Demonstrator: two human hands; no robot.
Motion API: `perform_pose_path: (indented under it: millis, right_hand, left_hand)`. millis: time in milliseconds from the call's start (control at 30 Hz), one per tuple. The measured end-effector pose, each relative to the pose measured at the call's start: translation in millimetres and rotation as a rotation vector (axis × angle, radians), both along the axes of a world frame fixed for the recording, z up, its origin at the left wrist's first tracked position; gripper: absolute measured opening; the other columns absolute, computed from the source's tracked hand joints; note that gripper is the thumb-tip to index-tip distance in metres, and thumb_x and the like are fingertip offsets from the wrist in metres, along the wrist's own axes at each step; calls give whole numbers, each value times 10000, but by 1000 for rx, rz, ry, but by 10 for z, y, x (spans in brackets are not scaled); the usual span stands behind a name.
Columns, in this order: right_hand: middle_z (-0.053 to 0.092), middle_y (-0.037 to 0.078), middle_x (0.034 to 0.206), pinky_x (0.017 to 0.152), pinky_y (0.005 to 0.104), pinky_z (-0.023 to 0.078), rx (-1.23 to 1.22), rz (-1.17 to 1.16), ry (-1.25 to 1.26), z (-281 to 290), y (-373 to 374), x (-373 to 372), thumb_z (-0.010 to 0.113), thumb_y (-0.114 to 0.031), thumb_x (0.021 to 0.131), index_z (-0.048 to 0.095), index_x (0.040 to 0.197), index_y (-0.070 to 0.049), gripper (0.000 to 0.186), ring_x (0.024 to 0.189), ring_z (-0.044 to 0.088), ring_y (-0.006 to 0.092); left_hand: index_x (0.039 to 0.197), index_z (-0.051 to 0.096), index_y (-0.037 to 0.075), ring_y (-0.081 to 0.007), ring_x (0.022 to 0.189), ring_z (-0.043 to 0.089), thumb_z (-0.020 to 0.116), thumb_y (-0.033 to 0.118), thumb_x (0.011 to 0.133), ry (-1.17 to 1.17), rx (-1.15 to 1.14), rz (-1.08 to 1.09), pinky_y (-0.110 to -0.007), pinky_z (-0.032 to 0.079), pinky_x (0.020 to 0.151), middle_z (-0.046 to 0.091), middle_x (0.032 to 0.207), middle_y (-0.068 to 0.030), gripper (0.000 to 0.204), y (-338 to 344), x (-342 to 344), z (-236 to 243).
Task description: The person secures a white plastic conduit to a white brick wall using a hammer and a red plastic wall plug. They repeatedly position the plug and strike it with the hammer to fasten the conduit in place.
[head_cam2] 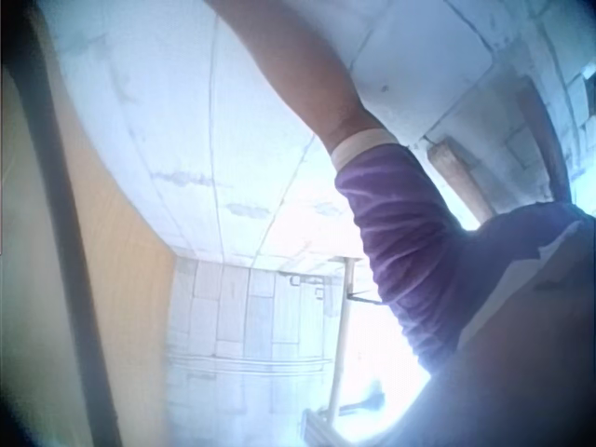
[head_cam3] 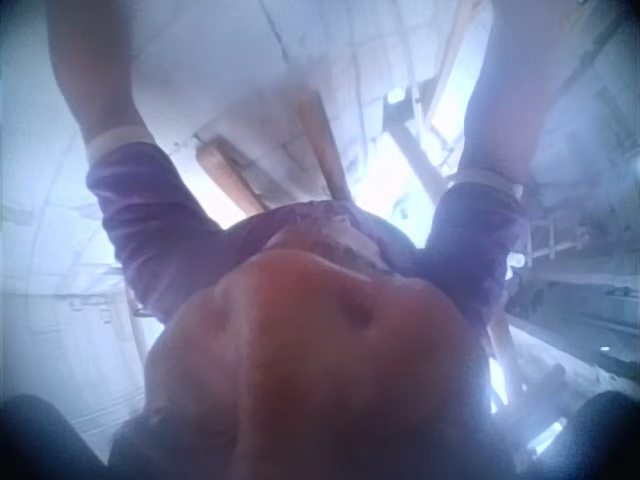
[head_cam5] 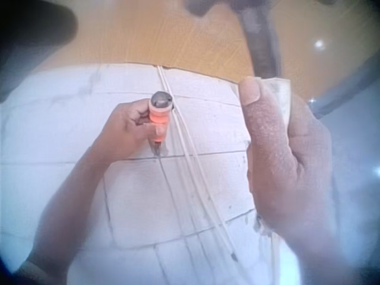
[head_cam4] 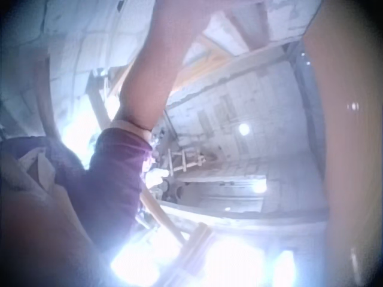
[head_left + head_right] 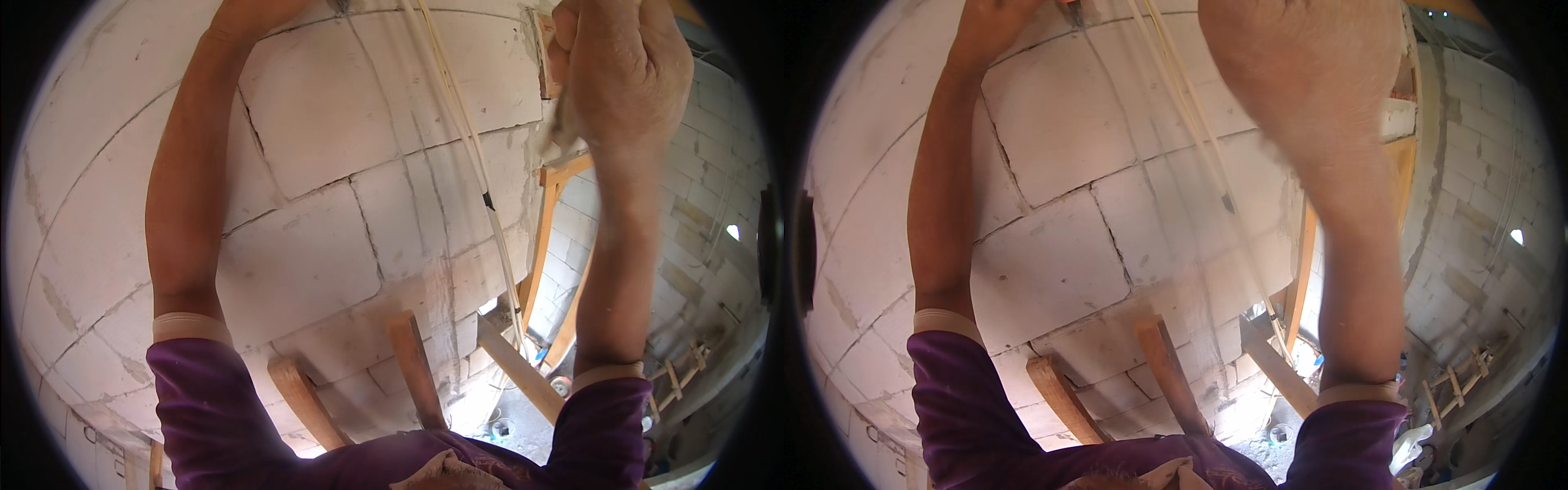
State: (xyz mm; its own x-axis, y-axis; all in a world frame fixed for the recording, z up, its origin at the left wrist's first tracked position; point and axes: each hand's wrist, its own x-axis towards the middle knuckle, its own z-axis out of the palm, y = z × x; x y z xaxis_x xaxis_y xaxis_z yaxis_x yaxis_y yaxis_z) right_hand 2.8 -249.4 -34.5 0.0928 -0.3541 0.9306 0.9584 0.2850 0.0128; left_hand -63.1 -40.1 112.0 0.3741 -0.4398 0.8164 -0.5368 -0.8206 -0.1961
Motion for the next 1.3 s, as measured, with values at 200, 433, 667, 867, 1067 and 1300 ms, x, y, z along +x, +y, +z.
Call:
perform_pose_path:
  millis: [200,433,667,867,1067,1300]
  right_hand:
    - [621,21,692,596,335,473,-337,-338,73,-47,-192,448,556,-365,1061,643,983,28,410,659,595,131]
    - [446,-68,573,443,197,350,-122,5,377,-330,-394,304,648,-549,986,617,855,-105,464,489,454,25]
    - [454,-54,562,424,208,354,-138,-114,306,-643,-579,356,597,-495,1033,595,842,-111,429,455,448,30]
    - [452,-54,554,407,213,346,-200,-13,320,-708,-564,374,597,-488,1034,599,856,-102,426,443,448,33]
    - [449,-58,549,402,209,340,-219,-52,287,-712,-506,403,614,-484,1027,599,853,-102,420,439,445,33]
    - [449,-64,550,417,206,348,-210,-62,243,-565,-390,353,630,-500,1014,609,867,-92,435,452,445,29]
  left_hand:
    - [1148,644,-13,-81,857,645,678,59,939,-70,7,-64,-267,542,768,680,963,-7,224,52,199,-33]
    - [1035,609,62,-105,781,627,669,175,992,-111,-200,-269,-259,517,709,642,892,-1,136,208,40,413]
    - [1069,608,47,-97,796,618,700,122,962,12,-94,-224,-269,522,742,630,919,4,159,31,3,281]
    - [1138,622,30,-72,870,619,708,91,945,-1,-27,-133,-265,532,791,647,989,7,220,63,27,269]
    - [1183,620,20,-73,921,622,697,87,948,6,-2,-118,-262,526,843,652,1030,8,256,53,41,235]
    - [1196,621,8,-78,944,625,665,48,942,-10,-28,-116,-262,518,862,656,1048,6,261,-2,-1,154]
